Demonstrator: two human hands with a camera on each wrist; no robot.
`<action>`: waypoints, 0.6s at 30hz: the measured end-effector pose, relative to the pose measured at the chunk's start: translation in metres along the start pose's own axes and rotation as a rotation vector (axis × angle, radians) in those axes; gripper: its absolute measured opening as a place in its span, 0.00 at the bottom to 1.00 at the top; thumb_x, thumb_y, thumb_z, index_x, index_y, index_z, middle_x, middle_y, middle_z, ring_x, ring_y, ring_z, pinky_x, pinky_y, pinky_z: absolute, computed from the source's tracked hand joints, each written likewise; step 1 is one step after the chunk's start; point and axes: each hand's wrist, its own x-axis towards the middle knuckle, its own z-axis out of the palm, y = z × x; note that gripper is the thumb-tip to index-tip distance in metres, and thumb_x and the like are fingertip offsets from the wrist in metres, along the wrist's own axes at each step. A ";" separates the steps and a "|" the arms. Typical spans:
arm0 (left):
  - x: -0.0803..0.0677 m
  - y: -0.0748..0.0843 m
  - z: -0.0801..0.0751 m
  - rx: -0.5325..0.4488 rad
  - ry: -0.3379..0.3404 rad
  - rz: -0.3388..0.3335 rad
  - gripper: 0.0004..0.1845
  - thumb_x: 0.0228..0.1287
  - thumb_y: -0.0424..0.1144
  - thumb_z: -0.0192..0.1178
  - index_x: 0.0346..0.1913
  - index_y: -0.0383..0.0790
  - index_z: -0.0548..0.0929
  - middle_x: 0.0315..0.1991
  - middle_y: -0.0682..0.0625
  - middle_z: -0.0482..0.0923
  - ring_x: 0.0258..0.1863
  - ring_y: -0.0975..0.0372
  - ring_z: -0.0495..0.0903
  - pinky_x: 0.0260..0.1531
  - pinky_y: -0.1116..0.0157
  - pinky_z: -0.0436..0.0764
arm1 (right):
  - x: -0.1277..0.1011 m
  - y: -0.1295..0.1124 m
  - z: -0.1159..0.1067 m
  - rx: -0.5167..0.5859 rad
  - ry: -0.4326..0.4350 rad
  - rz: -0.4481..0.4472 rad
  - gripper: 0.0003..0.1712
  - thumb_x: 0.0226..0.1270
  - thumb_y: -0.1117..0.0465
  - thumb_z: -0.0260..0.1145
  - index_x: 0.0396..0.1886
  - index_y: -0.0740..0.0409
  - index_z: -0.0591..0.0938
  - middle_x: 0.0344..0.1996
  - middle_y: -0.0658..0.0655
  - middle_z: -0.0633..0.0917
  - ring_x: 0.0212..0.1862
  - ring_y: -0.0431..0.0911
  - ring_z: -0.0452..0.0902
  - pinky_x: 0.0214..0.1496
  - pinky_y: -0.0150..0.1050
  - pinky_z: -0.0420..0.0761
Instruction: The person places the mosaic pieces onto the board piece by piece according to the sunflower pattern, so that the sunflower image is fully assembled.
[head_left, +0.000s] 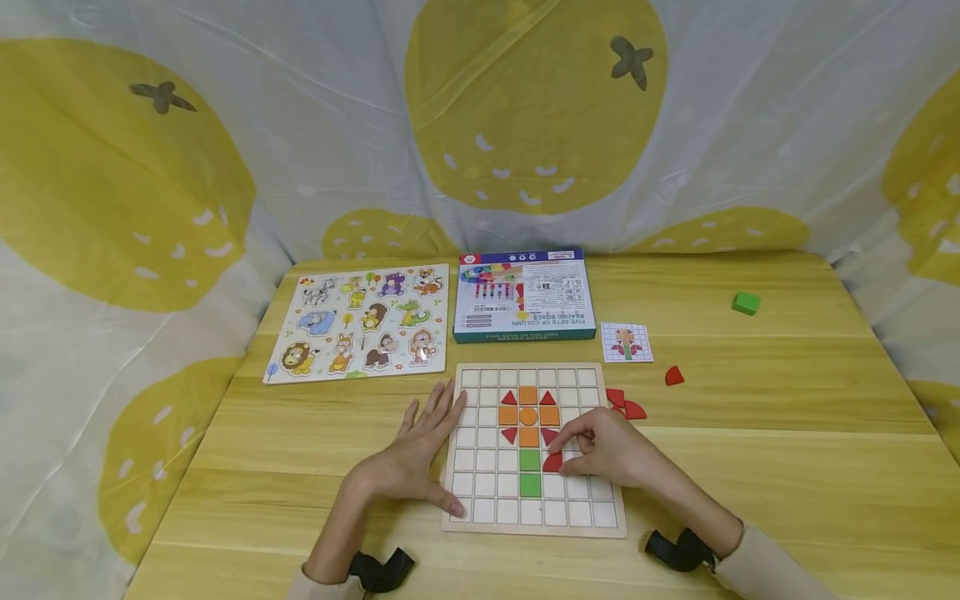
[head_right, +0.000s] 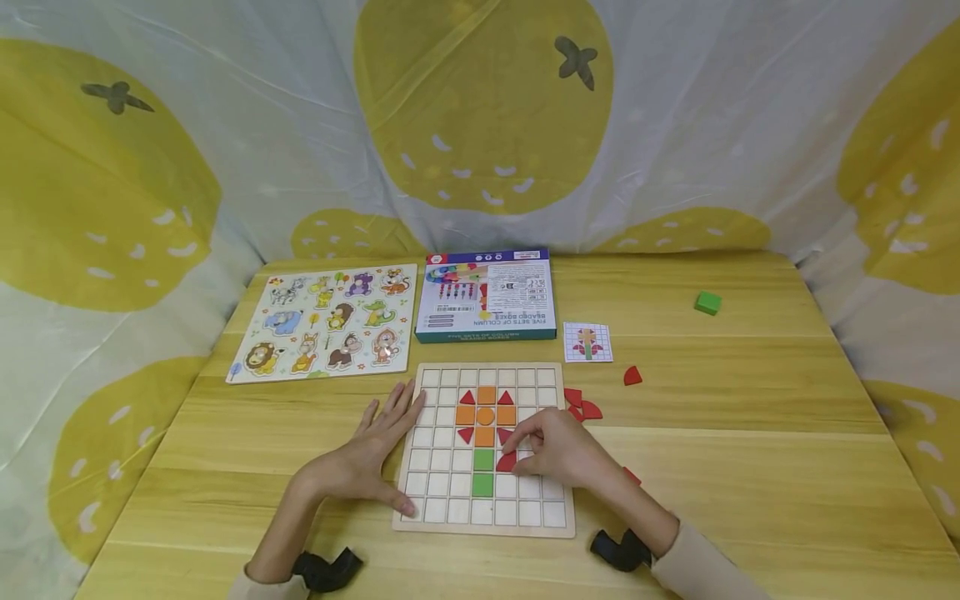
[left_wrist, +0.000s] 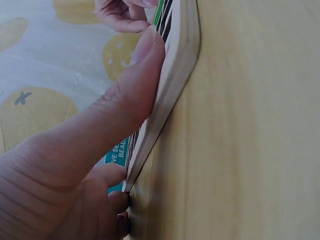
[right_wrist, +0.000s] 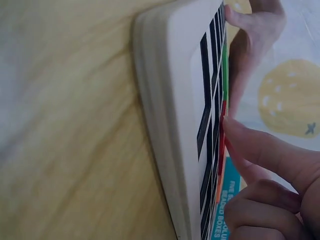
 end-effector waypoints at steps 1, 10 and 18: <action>0.000 0.000 0.000 0.000 0.000 0.000 0.82 0.37 0.60 0.85 0.84 0.40 0.35 0.85 0.41 0.20 0.84 0.45 0.23 0.80 0.37 0.27 | 0.000 0.000 0.000 0.001 0.001 -0.003 0.09 0.54 0.64 0.81 0.35 0.48 0.93 0.12 0.46 0.65 0.19 0.38 0.59 0.25 0.30 0.59; -0.001 -0.001 0.001 0.002 -0.005 -0.005 0.81 0.37 0.60 0.84 0.84 0.40 0.35 0.84 0.41 0.20 0.84 0.44 0.23 0.80 0.36 0.28 | 0.001 0.004 -0.001 0.022 -0.012 -0.009 0.09 0.54 0.63 0.82 0.35 0.48 0.93 0.12 0.46 0.65 0.18 0.38 0.59 0.24 0.29 0.58; 0.000 -0.001 0.001 0.006 0.001 -0.003 0.82 0.37 0.61 0.84 0.84 0.40 0.35 0.84 0.41 0.20 0.84 0.44 0.23 0.80 0.37 0.28 | -0.004 0.008 -0.028 0.041 -0.006 -0.022 0.10 0.59 0.60 0.79 0.41 0.52 0.93 0.15 0.46 0.63 0.22 0.38 0.58 0.25 0.30 0.57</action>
